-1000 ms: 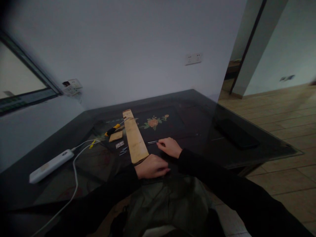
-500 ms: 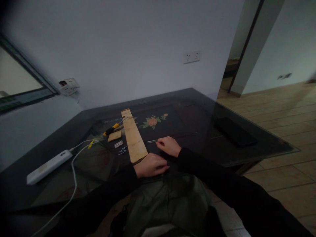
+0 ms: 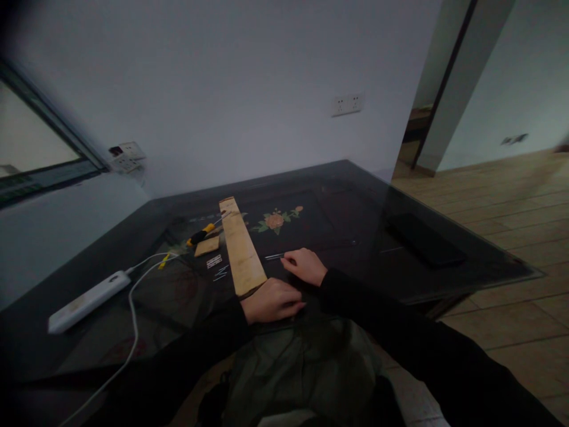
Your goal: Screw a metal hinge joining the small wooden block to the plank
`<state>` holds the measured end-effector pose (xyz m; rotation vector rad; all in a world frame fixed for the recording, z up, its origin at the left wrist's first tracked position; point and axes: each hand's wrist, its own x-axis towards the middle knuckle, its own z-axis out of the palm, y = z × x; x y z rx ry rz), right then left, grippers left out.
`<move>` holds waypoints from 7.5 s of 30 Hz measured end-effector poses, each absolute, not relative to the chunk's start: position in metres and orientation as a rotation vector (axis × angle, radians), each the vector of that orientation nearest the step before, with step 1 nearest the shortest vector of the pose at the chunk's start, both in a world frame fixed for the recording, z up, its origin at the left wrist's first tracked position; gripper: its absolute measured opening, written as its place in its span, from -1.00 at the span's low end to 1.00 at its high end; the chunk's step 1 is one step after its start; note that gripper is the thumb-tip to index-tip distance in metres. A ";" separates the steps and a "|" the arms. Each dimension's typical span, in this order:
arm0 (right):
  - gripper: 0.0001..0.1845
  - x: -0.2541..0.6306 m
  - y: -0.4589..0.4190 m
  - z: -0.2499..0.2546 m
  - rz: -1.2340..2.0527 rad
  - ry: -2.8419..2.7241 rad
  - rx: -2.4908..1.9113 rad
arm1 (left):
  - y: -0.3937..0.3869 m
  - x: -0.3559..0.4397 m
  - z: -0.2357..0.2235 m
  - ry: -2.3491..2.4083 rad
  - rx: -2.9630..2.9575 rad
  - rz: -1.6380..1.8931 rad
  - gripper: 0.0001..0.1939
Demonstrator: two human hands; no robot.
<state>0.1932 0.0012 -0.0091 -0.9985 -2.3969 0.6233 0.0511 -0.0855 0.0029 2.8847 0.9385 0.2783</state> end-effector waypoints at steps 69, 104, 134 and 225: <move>-0.62 0.193 -0.003 -0.003 0.579 -2.453 -1.067 | -0.086 0.052 0.003 0.990 2.903 0.256 -0.65; -0.61 0.190 -0.014 -0.001 0.513 -2.512 -1.090 | -0.096 0.049 0.003 0.993 2.865 0.349 -0.67; -0.61 0.189 -0.015 0.000 0.505 -2.524 -1.106 | -0.095 0.049 0.005 0.993 2.879 0.300 -0.68; -0.61 0.189 -0.012 -0.002 0.473 -2.536 -1.101 | -0.097 0.048 0.006 0.955 2.959 0.336 -0.67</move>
